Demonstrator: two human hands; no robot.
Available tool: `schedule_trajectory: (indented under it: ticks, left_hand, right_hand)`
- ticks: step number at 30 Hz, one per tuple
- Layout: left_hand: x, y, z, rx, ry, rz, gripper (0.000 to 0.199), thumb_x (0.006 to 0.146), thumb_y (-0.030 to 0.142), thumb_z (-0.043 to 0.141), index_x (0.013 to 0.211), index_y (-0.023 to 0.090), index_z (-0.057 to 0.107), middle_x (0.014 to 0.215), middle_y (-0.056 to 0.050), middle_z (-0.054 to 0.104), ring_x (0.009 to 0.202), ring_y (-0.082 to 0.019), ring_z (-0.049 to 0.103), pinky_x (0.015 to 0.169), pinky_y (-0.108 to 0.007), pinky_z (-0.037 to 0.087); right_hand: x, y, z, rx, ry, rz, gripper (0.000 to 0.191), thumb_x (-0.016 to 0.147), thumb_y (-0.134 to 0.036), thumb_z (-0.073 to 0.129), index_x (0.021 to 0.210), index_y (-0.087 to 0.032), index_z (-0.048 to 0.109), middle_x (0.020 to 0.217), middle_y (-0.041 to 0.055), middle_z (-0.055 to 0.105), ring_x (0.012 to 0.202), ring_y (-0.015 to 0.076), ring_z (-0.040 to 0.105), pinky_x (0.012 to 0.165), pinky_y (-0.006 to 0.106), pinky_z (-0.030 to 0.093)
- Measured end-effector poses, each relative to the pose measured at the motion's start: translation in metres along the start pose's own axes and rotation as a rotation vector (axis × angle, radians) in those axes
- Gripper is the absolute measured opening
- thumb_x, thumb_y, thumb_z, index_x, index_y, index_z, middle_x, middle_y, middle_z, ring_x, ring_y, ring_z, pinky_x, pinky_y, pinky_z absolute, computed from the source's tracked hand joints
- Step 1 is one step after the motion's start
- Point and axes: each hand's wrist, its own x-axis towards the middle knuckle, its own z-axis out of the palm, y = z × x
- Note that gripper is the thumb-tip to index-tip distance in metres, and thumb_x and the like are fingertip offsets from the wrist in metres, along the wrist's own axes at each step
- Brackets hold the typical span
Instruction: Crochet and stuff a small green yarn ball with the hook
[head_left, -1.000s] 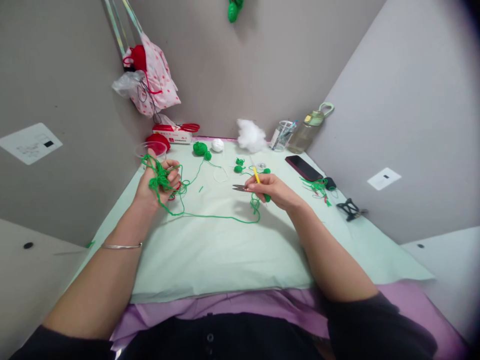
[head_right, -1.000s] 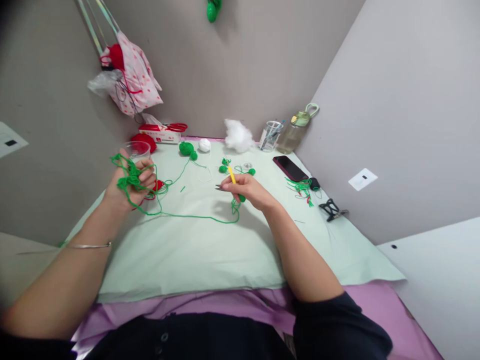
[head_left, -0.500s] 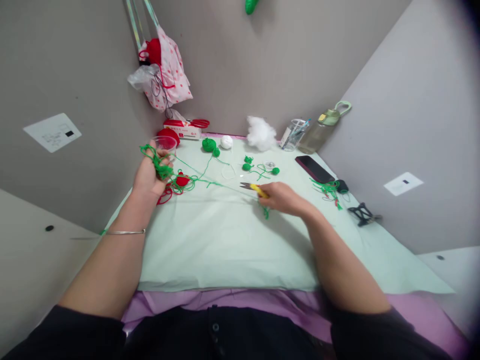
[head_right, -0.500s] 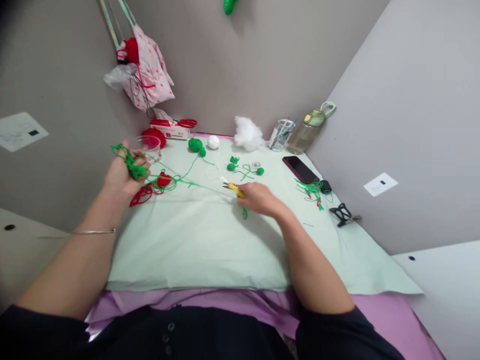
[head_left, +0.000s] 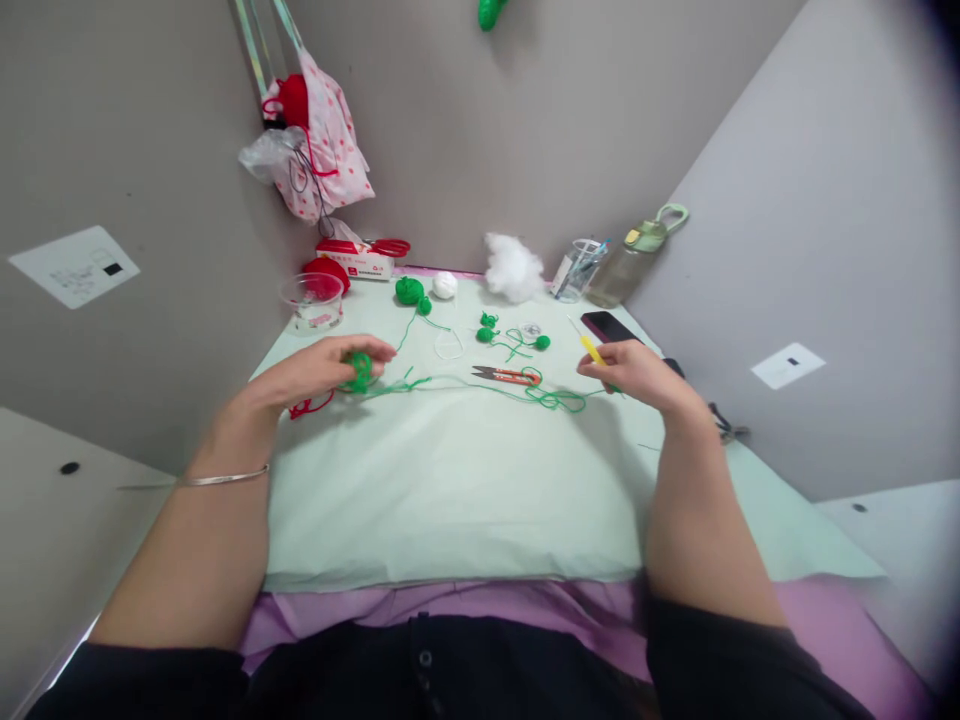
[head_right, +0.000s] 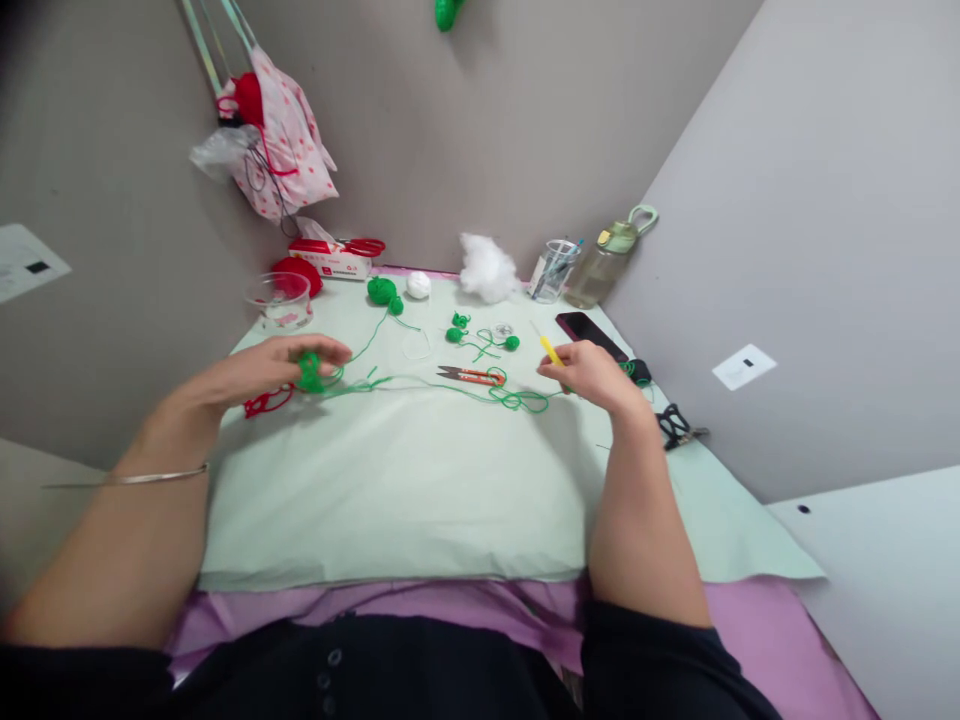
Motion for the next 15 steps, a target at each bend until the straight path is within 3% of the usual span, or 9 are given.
schedule_trajectory:
  ticks: [3,5,9,12,15]
  left_hand:
    - [-0.001,0.002,-0.004,0.246,-0.227,-0.035,0.036,0.058,0.009,0.08,0.09,0.026,0.083,0.101,-0.005,0.079,0.093,-0.024,0.071,0.066,-0.021,0.053]
    - [-0.002,0.003,-0.01,0.388,-0.284,-0.031,0.042,0.061,0.01,0.074,0.098,0.029,0.084,0.104,-0.005,0.078,0.091,-0.023,0.071,0.06,-0.018,0.051]
    - [-0.007,0.004,-0.032,0.446,-0.3,-0.106,0.055,0.062,0.017,0.076,0.116,0.027,0.08,0.118,-0.007,0.074,0.075,-0.022,0.068,0.043,-0.019,0.044]
    - [-0.013,0.003,-0.048,0.387,-0.281,-0.132,0.054,0.068,0.022,0.078,0.122,0.027,0.077,0.133,-0.008,0.069,0.074,-0.02,0.067,0.046,-0.022,0.049]
    - [-0.016,0.002,-0.056,0.263,-0.222,-0.14,0.047,0.064,0.017,0.085,0.111,0.021,0.081,0.116,-0.012,0.076,0.07,-0.021,0.068,0.048,-0.023,0.052]
  right_hand:
    - [0.003,-0.027,0.028,0.102,-0.016,-0.135,0.033,0.084,-0.043,0.062,0.095,-0.016,0.075,0.057,-0.0023,0.055,0.053,0.0122,0.045,0.055,0.027,0.033]
    - [0.002,-0.047,0.051,0.032,-0.05,-0.238,0.033,0.088,-0.045,0.06,0.098,-0.018,0.075,0.059,-0.0022,0.055,0.055,0.0133,0.047,0.056,0.026,0.031]
    - [0.002,-0.078,0.097,-0.202,-0.065,-0.373,0.023,0.093,-0.037,0.059,0.098,-0.018,0.071,0.079,0.0062,0.069,0.072,0.019,0.058,0.066,0.028,0.032]
    - [0.006,-0.086,0.117,-0.243,-0.068,-0.378,0.016,0.092,-0.026,0.057,0.095,-0.017,0.07,0.088,0.0125,0.073,0.079,0.0228,0.062,0.069,0.03,0.031]
    - [0.007,-0.085,0.118,-0.246,-0.09,-0.372,0.016,0.09,-0.021,0.054,0.085,-0.016,0.068,0.084,0.0123,0.072,0.075,0.0221,0.063,0.068,0.03,0.032]
